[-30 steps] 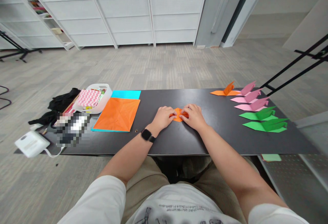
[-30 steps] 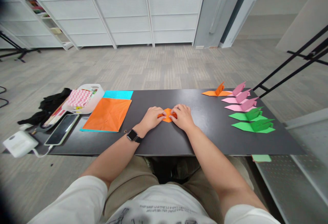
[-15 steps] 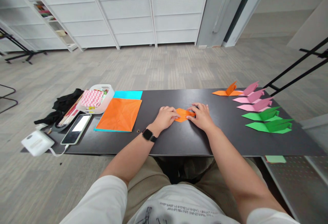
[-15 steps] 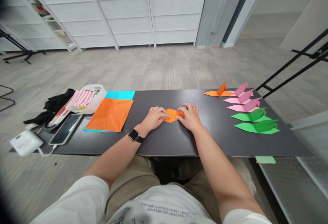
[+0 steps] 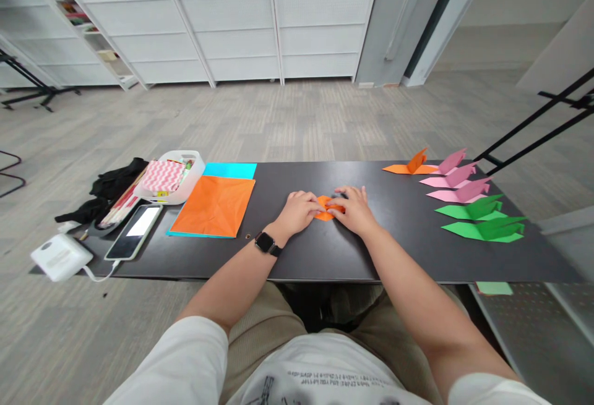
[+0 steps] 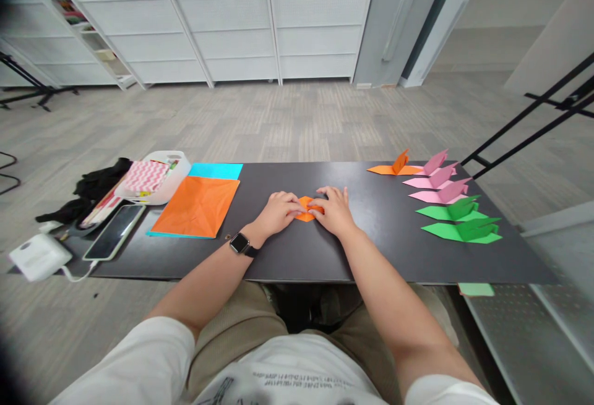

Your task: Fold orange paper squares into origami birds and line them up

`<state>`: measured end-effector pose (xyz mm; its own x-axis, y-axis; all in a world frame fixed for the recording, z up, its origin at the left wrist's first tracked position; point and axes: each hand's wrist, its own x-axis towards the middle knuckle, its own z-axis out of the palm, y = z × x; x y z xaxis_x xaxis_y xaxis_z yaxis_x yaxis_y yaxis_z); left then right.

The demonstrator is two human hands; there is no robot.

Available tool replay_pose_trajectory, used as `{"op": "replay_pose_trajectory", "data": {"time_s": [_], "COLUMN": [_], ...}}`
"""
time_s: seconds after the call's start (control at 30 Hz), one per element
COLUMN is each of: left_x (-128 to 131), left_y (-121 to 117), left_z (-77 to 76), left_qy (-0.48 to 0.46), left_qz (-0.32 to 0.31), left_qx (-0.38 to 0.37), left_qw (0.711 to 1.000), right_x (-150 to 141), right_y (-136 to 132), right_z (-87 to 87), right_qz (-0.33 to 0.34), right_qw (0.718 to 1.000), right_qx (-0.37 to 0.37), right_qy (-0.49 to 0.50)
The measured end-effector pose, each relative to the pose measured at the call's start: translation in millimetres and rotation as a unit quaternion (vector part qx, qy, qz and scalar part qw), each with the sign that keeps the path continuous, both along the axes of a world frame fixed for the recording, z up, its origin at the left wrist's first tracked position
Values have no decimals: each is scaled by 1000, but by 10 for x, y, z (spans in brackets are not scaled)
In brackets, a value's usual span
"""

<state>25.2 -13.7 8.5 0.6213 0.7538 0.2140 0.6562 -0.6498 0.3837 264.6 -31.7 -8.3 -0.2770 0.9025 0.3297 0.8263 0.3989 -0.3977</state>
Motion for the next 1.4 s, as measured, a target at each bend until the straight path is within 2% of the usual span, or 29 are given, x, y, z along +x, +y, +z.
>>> {"op": "replay_pose_trajectory", "data": {"time_s": [0.2,0.37,0.53,0.63,0.7,0.97,1.17,1.4], "left_x": [-133,-251,-74,62,101,51,27,35], "left_y": [63,96,5,-56,-78,-56,-28,-77], "left_z": [-50,44,119,102,92,103,72,74], "left_qy": [-19,-43,-82,-43,-15,33,27,24], "left_qz": [37,32,-12,-57,-64,14,28,33], "left_qx": [-6,-4,20,19,20,49,54,61], "left_qw": [999,999,996,997,998,998,998,997], "right_x": [35,29,-22,-34,-25,-19,-70,68], "right_y": [20,19,35,45,46,-3,-46,61], "right_z": [-41,-43,-52,-63,-70,-12,51,-49], "right_qz": [-5,-9,-75,-88,-82,-40,50,-5], "right_qw": [1000,1000,997,996,996,999,999,1000], "right_qx": [-18,-19,12,20,24,8,5,24], "right_qy": [-3,-9,-15,-12,-9,-5,-11,1]}}
